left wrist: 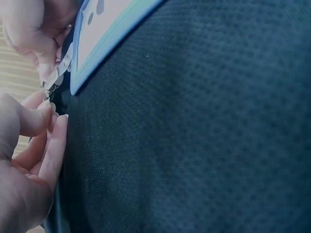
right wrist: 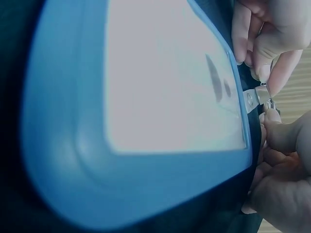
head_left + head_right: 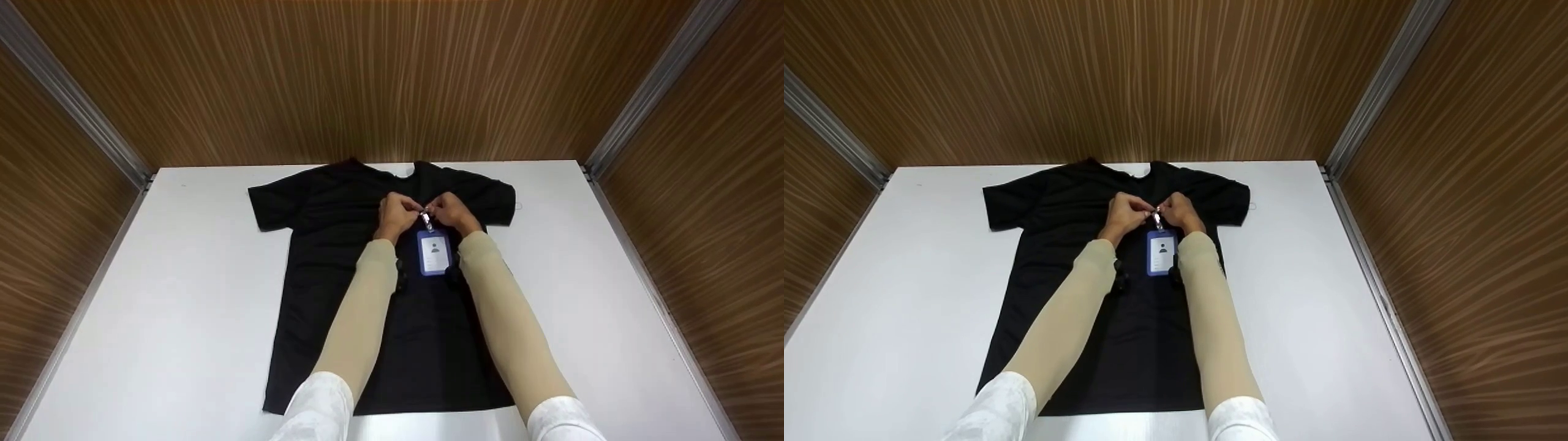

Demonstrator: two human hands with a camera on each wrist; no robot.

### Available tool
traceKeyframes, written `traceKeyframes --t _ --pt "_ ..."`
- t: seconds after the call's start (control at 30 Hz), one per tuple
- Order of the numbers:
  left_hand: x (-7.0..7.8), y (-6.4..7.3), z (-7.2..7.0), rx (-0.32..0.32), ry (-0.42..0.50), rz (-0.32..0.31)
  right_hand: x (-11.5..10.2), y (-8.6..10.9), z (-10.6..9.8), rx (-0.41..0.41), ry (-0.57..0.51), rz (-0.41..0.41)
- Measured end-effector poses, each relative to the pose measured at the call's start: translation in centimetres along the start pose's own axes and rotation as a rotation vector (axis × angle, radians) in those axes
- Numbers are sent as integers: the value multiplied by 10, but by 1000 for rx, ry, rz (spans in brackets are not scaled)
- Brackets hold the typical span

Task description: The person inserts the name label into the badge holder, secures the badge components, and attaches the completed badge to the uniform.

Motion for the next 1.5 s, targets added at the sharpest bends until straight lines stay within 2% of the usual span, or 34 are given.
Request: traceKeyframes --t 0.57,0.8,0.93,1.23,1.5 --pt "-4 -2 4 5 -37 -15 5 0 1 -8 -13 24" --pt "-3 -2 3 18 -33 16 4 0 1 -5 -15 13" --pt "-2 -2 1 18 -8 32 4 -1 2 0 -47 10" --pt "-6 -1 -1 -4 50 -13 8 -1 2 0 -107 72" --pt "-8 -1 -5 5 105 -2 5 -1 2 19 -46 60"
Point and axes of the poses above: each hand's wrist, its own y-axis away from the middle knuckle, its own z-axis out of the palm, x = y × z, the point moved 7 cm from there along -y, towards the middle knuckle, and after that the axes turned 11 degrees about x, right-handed, at the moved point
